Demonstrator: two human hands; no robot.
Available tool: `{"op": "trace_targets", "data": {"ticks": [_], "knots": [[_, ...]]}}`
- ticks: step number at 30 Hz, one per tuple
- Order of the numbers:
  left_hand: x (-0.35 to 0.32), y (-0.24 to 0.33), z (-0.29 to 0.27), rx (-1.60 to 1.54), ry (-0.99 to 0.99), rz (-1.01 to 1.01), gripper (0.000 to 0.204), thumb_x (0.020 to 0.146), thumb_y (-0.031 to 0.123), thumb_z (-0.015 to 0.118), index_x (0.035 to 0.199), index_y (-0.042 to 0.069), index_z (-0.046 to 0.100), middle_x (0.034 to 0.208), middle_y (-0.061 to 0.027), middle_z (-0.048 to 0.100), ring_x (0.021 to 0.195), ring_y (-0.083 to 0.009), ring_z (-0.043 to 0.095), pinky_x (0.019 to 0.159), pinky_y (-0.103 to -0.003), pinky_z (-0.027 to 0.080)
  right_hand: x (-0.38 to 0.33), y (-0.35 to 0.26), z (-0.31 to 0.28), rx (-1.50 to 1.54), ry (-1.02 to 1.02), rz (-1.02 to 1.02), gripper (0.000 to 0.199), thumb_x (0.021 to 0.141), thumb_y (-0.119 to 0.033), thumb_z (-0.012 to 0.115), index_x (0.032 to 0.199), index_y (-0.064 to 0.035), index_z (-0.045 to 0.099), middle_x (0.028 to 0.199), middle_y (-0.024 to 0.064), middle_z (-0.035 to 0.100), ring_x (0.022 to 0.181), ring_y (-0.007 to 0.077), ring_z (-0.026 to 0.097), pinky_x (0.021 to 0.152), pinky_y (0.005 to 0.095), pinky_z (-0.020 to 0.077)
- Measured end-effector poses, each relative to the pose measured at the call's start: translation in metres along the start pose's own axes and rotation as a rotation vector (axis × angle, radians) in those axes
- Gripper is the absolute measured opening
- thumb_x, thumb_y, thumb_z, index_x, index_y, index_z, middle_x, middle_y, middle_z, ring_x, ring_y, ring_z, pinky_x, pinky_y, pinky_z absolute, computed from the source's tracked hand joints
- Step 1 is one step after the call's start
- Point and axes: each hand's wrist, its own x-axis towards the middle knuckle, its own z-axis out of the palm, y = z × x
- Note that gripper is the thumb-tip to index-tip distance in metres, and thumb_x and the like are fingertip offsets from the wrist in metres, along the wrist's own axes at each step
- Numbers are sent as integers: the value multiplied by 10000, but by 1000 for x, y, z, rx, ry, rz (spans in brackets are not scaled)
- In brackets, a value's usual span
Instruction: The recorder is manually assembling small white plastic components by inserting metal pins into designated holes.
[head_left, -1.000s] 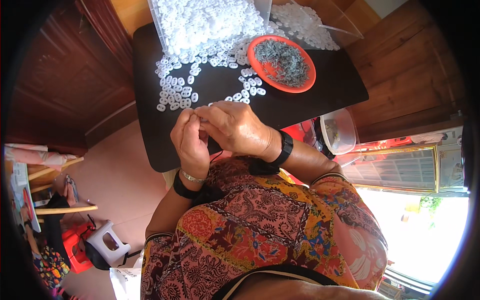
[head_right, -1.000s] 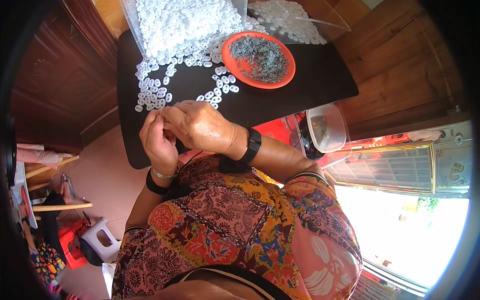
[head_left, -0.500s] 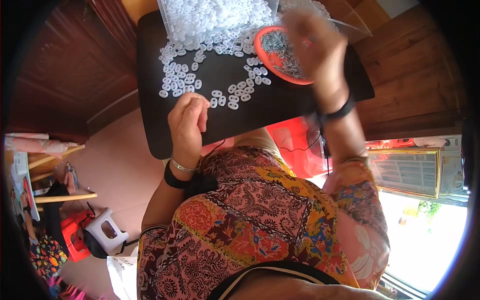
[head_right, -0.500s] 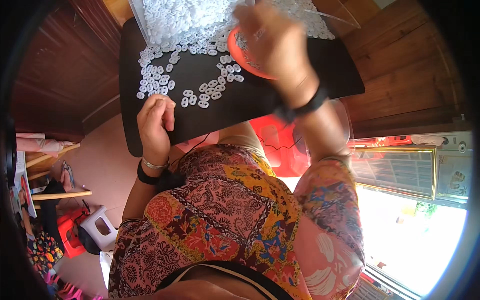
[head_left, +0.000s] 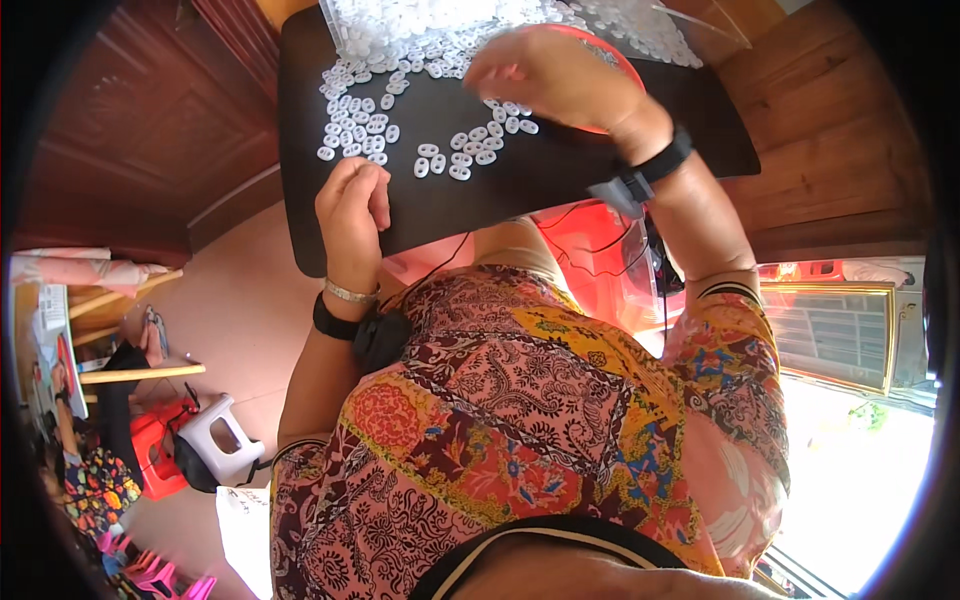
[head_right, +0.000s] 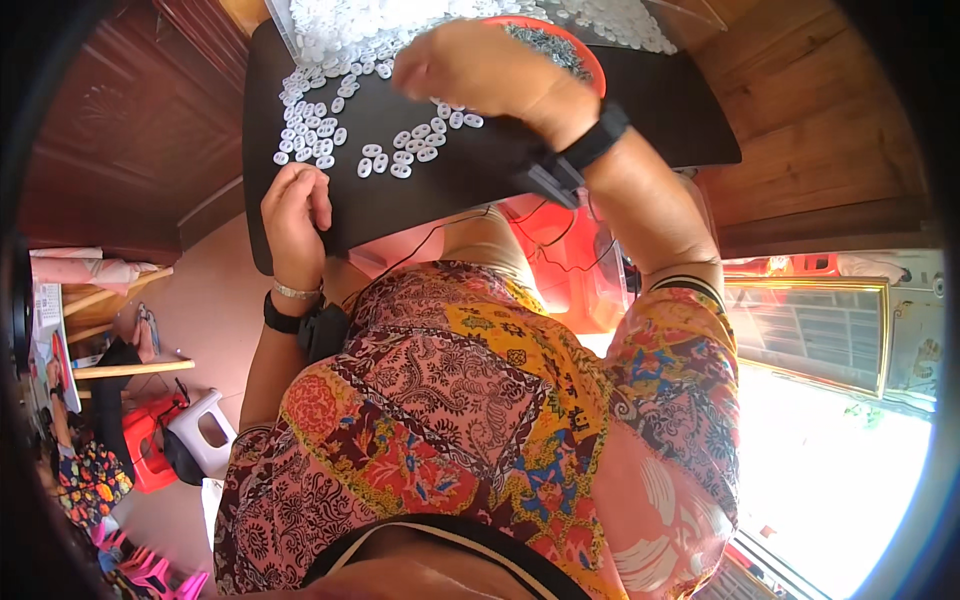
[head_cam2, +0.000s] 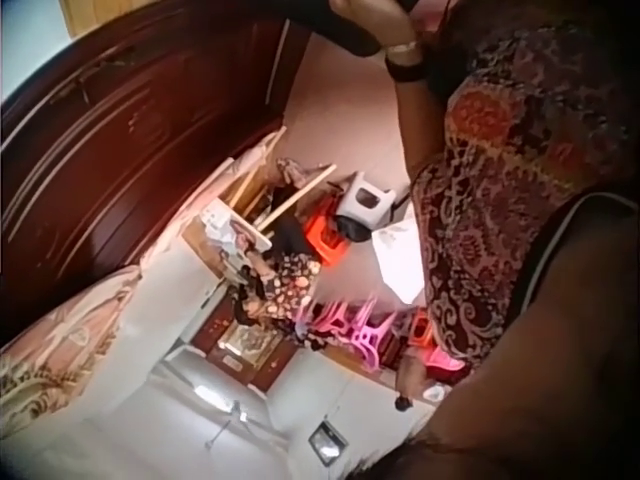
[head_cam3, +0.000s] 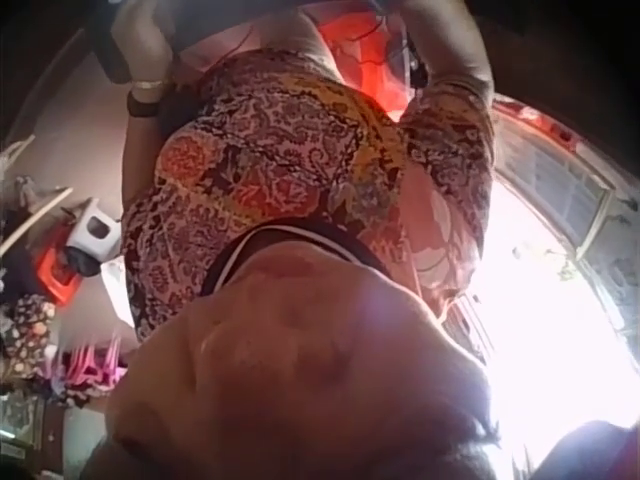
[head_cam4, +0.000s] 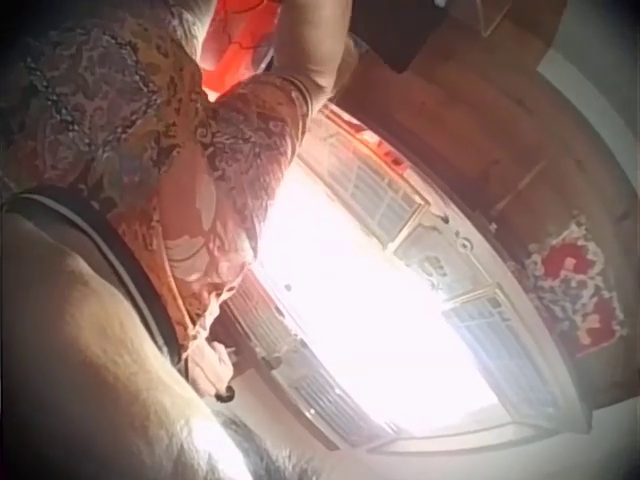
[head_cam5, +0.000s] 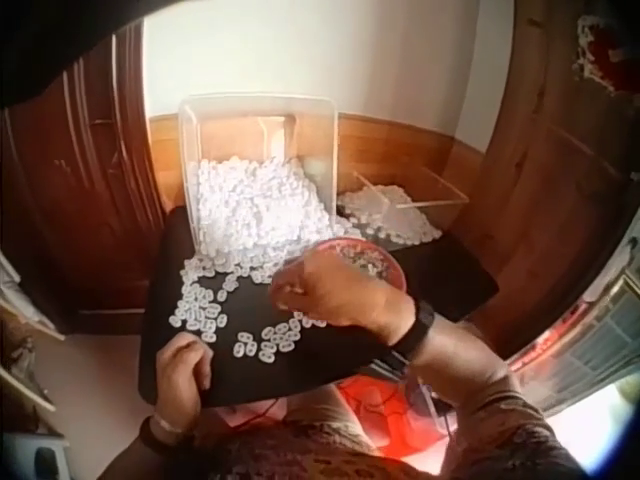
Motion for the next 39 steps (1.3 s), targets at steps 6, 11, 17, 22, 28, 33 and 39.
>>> {"op": "trace_targets", "data": {"ticks": [6,11,17,22,28,33,39], "knots": [[-2,-3,6,75,-5,87,189,881,99,489,714,21,533,579,30,433,472,-32,360,426,-194,273,-7,19,25,-339,62,28,123,783,-98,587,883,-66,651,867,124,634,827,311,612,705,387,486],[-5,-7,7,142,17,124,185,870,108,513,703,31,529,573,42,426,490,-21,360,430,-192,277,8,36,25,-594,-25,-14,106,737,-93,597,818,-77,662,857,91,611,878,279,590,753,380,488],[-5,-11,5,204,12,179,172,853,106,528,720,-3,520,586,36,435,553,-39,370,489,-221,308,21,47,42,-816,-105,-167,94,733,-106,577,742,-70,663,823,57,633,937,254,562,737,357,505],[-4,-15,2,182,-4,178,160,854,99,530,735,-8,529,585,39,425,560,-32,369,489,-217,304,28,47,47,-812,-102,-198,116,747,-107,555,737,-68,664,796,65,650,930,267,569,719,364,512],[-4,-14,2,155,-2,190,152,857,84,531,744,-17,527,584,37,403,567,-29,354,487,-219,298,32,26,36,-597,-124,46,132,743,-159,571,767,-55,648,768,119,628,799,299,608,714,409,482],[-4,-14,0,180,-26,199,152,861,78,527,746,-23,522,584,36,391,566,-33,336,484,-226,292,30,8,46,-417,-226,152,158,721,-215,614,761,-62,631,738,134,629,744,319,612,661,408,468],[-7,-10,2,188,-29,187,157,859,76,521,736,-20,501,583,35,362,571,-36,319,485,-229,280,37,18,57,-401,-230,158,136,711,-185,610,761,-59,619,724,140,625,743,349,601,658,417,466]]}}
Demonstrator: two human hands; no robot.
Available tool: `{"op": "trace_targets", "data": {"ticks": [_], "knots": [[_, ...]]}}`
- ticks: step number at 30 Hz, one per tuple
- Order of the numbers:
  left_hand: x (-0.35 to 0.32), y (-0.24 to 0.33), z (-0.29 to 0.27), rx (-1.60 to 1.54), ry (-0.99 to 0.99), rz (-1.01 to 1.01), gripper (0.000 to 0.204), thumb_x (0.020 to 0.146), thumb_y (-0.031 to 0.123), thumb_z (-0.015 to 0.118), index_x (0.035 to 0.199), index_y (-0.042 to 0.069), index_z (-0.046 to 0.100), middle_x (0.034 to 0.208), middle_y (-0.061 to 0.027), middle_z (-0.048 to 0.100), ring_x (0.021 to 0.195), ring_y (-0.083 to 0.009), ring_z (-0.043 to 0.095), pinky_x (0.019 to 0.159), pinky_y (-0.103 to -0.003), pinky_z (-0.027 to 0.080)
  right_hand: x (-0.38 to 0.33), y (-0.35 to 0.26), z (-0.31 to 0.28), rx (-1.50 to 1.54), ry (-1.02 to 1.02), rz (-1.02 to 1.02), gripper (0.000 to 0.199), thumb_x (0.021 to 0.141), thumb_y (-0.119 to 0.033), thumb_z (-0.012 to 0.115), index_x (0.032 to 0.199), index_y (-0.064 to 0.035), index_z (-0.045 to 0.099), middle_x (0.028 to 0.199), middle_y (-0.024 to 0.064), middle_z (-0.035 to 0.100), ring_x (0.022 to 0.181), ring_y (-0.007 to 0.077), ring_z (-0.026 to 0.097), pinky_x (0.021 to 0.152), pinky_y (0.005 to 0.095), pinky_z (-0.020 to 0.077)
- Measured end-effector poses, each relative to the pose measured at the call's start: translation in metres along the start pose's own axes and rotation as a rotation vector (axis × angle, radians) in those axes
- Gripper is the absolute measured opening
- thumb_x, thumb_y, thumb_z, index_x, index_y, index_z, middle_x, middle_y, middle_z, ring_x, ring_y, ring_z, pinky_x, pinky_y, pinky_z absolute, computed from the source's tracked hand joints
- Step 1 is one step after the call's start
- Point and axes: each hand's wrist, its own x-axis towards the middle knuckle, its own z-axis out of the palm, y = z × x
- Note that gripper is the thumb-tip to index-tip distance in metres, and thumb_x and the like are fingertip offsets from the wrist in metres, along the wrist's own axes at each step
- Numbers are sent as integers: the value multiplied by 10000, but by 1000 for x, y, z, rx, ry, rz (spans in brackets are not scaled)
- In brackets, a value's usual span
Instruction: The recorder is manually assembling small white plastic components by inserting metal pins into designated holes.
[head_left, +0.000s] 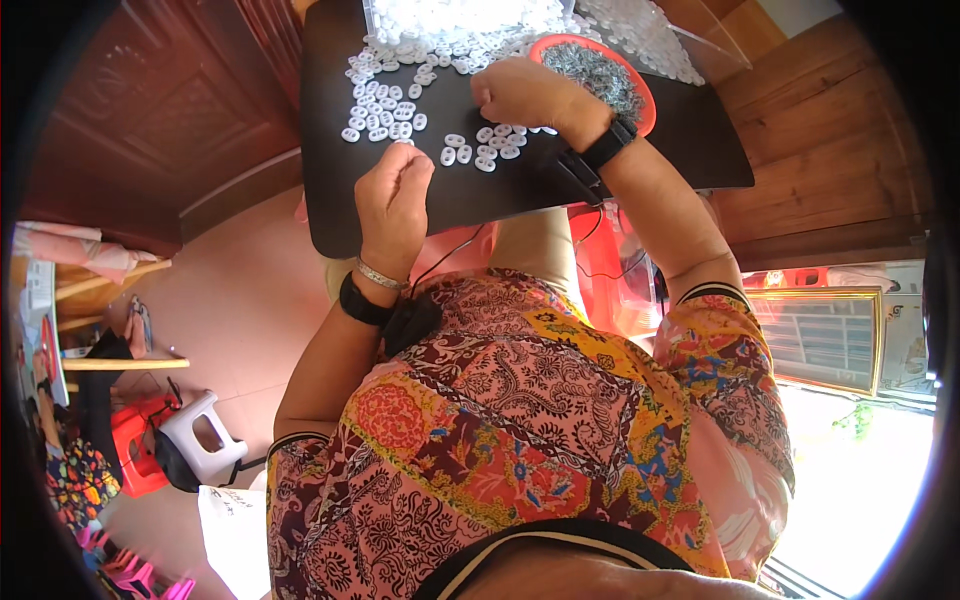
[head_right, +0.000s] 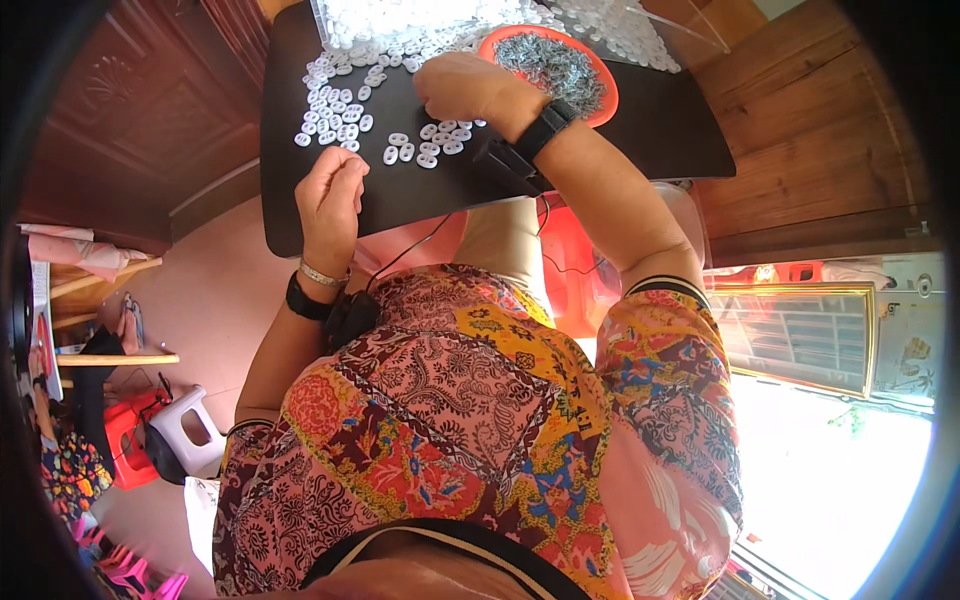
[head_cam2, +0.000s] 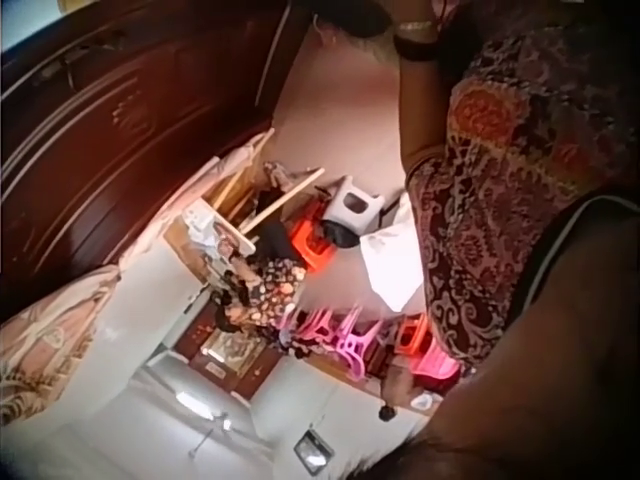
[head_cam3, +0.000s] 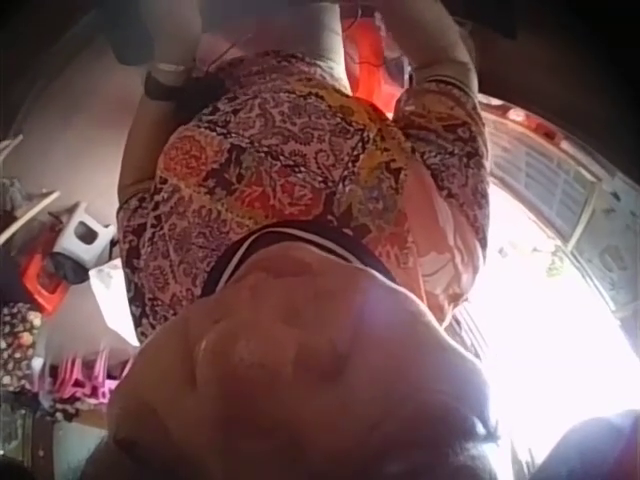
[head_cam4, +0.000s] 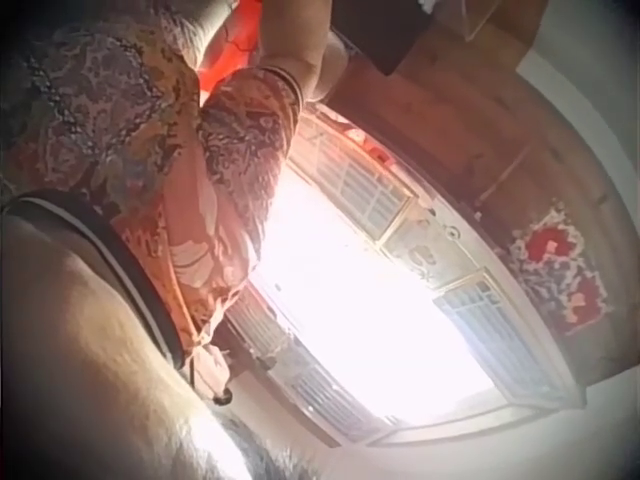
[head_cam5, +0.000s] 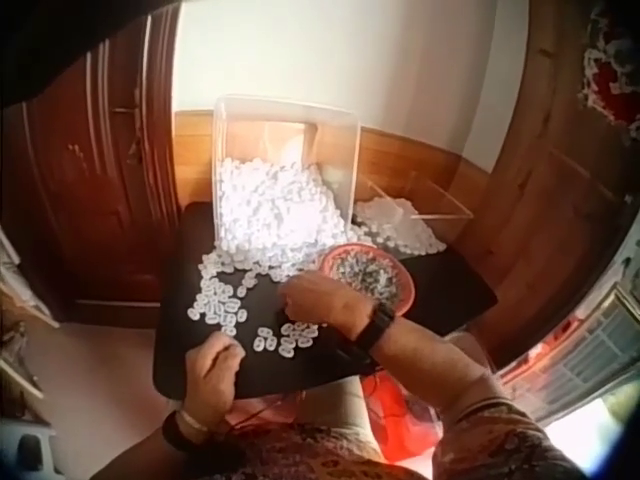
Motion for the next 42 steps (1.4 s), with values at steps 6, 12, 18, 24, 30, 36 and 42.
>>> {"op": "trace_targets", "data": {"ticks": [6,12,18,24,30,36,42], "knots": [[24,31,-3,-155,-71,-159,193,858,132,507,707,19,548,564,27,440,477,-42,368,447,-213,283,-2,7,-6,375,246,-28,171,773,-157,617,909,-57,642,742,91,646,684,199,609,626,314,467],[107,55,28,-144,-139,-39,176,851,174,518,774,24,567,586,1,495,456,-71,418,441,-206,339,-12,9,-46,1106,390,-13,199,828,-90,654,1009,-16,617,832,-9,622,750,44,559,650,212,451],[121,32,67,-26,-372,-60,163,870,174,485,857,19,532,669,-26,530,523,-78,465,478,-211,382,-38,22,-65,1076,416,18,133,795,-66,657,885,25,620,757,61,633,707,120,571,643,250,470],[119,16,68,98,-411,72,160,882,153,484,805,21,534,611,2,498,488,-67,432,459,-210,367,-41,36,-48,932,347,-26,140,801,-78,648,898,20,631,768,73,645,711,130,579,665,270,472],[125,-1,64,-142,-349,-201,172,861,172,513,735,58,539,610,0,521,474,-69,448,438,-207,355,-61,55,-53,689,341,102,175,829,-128,628,942,4,647,821,113,668,754,156,608,697,285,478],[117,1,72,-343,-410,-328,175,865,180,513,753,50,551,618,-7,530,475,-85,459,437,-207,358,-60,34,-45,632,489,11,180,812,-117,644,949,-1,654,854,124,670,755,203,626,692,307,486],[118,-4,70,-444,-402,-318,182,869,174,484,769,47,570,635,-10,540,481,-89,461,446,-210,364,-41,29,-40,489,472,-126,245,777,-221,659,954,-53,669,824,99,646,723,223,633,655,305,498]]}}
